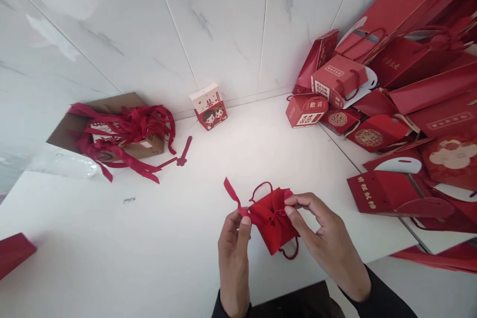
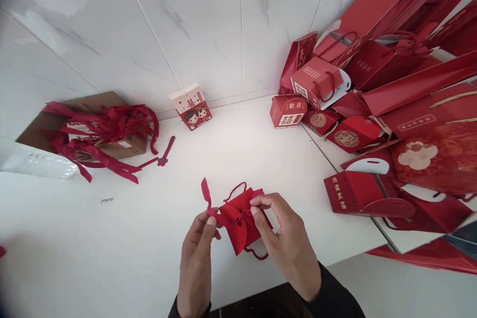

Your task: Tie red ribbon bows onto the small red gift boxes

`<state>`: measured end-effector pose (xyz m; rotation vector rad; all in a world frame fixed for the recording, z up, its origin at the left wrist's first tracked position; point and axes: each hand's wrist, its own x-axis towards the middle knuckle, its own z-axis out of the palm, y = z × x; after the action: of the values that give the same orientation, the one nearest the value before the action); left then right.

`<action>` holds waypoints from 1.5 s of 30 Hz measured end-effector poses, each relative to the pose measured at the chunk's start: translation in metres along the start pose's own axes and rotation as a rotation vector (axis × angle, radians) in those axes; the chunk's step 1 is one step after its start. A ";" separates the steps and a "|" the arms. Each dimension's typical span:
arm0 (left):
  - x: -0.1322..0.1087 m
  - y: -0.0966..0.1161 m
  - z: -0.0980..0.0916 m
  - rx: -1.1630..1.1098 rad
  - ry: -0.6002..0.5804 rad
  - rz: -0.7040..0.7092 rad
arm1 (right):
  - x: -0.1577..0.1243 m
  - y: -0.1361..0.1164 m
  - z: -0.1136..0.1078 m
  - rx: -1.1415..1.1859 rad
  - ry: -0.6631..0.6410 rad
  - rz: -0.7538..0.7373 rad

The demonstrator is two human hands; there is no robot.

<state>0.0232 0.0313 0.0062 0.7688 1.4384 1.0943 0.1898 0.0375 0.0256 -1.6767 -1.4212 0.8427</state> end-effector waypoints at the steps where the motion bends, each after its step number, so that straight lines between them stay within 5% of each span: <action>1: 0.002 0.004 0.002 -0.040 -0.004 0.010 | 0.000 0.000 0.000 0.008 0.005 -0.011; 8: -0.004 0.007 0.009 -0.186 -0.048 0.115 | -0.003 0.010 -0.002 0.023 0.005 -0.004; 14: -0.006 0.003 -0.001 -0.191 0.002 0.054 | -0.004 0.013 -0.003 0.067 -0.017 0.108; 21: -0.002 0.023 0.001 0.026 -0.102 0.160 | -0.001 -0.003 -0.009 0.042 -0.032 -0.040; 28: -0.003 0.034 0.006 0.509 -0.186 0.475 | 0.008 -0.008 -0.009 -0.103 -0.224 -0.480; 37: 0.015 0.032 -0.006 0.598 -0.431 0.615 | 0.008 -0.009 -0.014 -0.111 -0.172 -0.447; 40: 0.015 0.029 -0.006 0.546 -0.323 0.623 | 0.006 -0.005 -0.015 -0.160 -0.118 -0.370; 45: 0.002 0.012 -0.001 0.462 0.036 0.765 | -0.001 0.002 -0.016 -0.272 -0.037 -0.321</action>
<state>0.0200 0.0369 0.0164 1.7314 1.4787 1.3453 0.2042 0.0338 0.0322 -1.5709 -1.8360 0.5201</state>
